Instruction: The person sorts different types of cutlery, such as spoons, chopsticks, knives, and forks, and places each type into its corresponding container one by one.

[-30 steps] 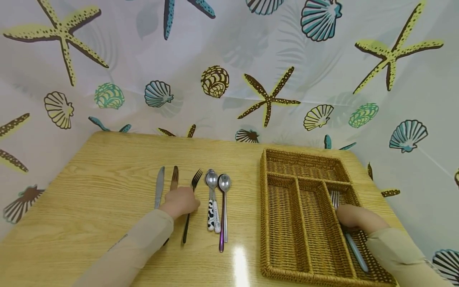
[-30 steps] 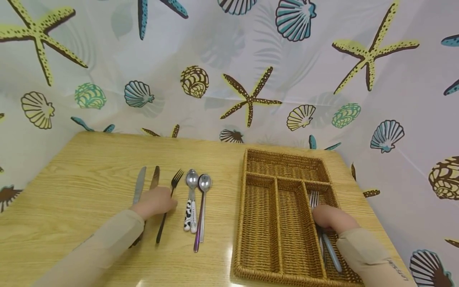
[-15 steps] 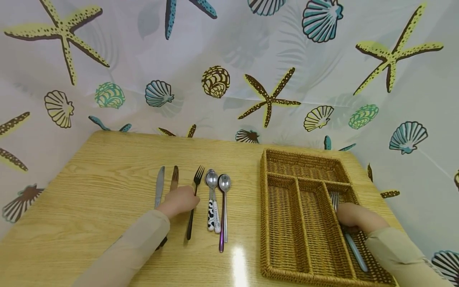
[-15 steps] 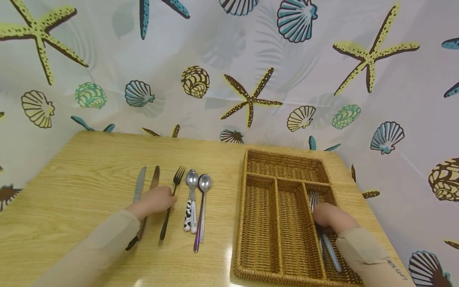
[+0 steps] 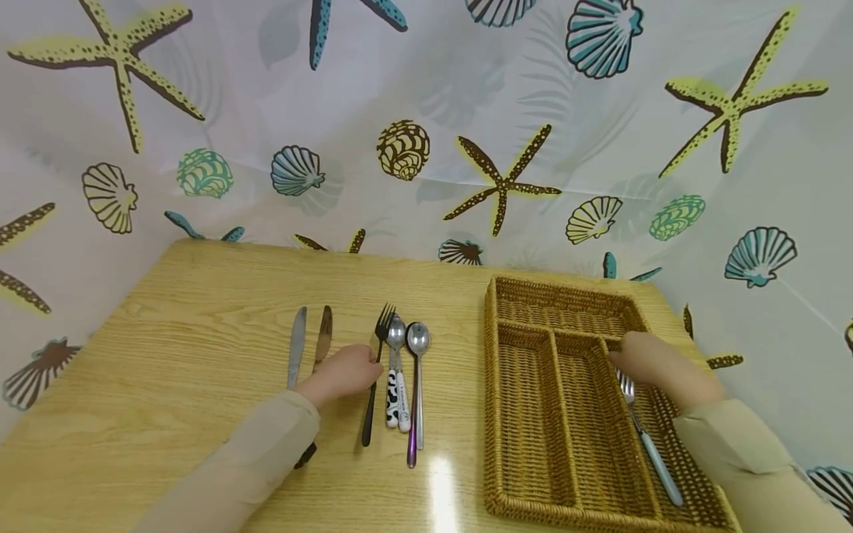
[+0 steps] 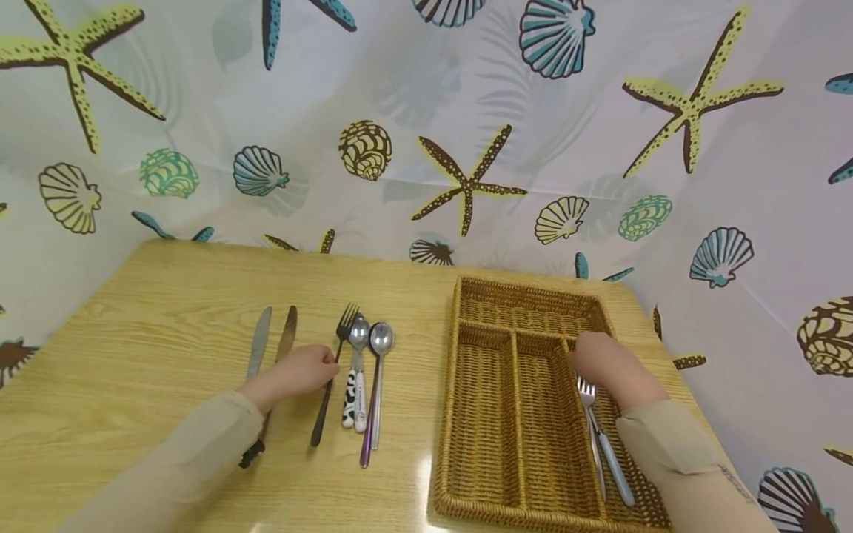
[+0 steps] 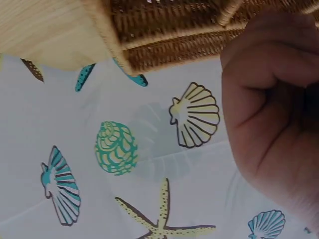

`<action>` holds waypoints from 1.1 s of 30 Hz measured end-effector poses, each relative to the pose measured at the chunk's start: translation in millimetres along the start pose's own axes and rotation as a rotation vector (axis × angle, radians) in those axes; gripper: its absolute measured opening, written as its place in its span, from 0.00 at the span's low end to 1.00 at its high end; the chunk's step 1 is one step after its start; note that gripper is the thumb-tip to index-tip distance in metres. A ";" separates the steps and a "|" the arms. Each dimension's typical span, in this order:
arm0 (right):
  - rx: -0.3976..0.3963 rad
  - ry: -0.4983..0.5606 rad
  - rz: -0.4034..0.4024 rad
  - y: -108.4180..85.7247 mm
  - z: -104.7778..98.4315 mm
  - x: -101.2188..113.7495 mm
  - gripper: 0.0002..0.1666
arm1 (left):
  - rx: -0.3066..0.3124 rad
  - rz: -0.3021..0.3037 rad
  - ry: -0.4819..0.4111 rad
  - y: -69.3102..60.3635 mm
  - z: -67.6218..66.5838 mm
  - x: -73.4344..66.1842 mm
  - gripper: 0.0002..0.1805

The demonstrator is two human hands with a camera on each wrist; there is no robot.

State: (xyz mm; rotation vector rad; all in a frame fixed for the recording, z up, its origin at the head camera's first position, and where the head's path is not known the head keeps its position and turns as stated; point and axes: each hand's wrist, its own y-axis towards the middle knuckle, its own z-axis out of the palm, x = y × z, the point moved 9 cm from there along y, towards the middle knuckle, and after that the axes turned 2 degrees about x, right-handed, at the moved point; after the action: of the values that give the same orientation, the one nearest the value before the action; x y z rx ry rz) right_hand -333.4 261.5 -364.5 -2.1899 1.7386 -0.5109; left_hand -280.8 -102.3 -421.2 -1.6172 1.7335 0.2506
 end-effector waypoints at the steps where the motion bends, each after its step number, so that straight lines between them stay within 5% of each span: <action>1: -0.006 0.004 -0.001 0.3 -4.4 6.8 0.24 | -0.004 0.003 -0.014 -0.1 0.8 -1.5 0.19; 16: -0.044 0.004 -0.105 6.9 -22.3 111.8 0.27 | 0.000 0.073 -0.219 -5.1 11.6 -32.2 0.17; 33: -0.019 0.119 -0.161 11.0 -19.5 147.8 0.29 | 0.008 0.135 -0.429 -2.8 31.6 -61.3 0.10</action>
State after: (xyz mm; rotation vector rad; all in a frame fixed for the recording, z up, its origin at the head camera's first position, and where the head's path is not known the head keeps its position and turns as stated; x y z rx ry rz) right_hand -321.5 114.7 -338.6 -2.3700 1.6380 -0.6781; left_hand -270.4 -36.2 -404.5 -1.3223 1.5054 0.6083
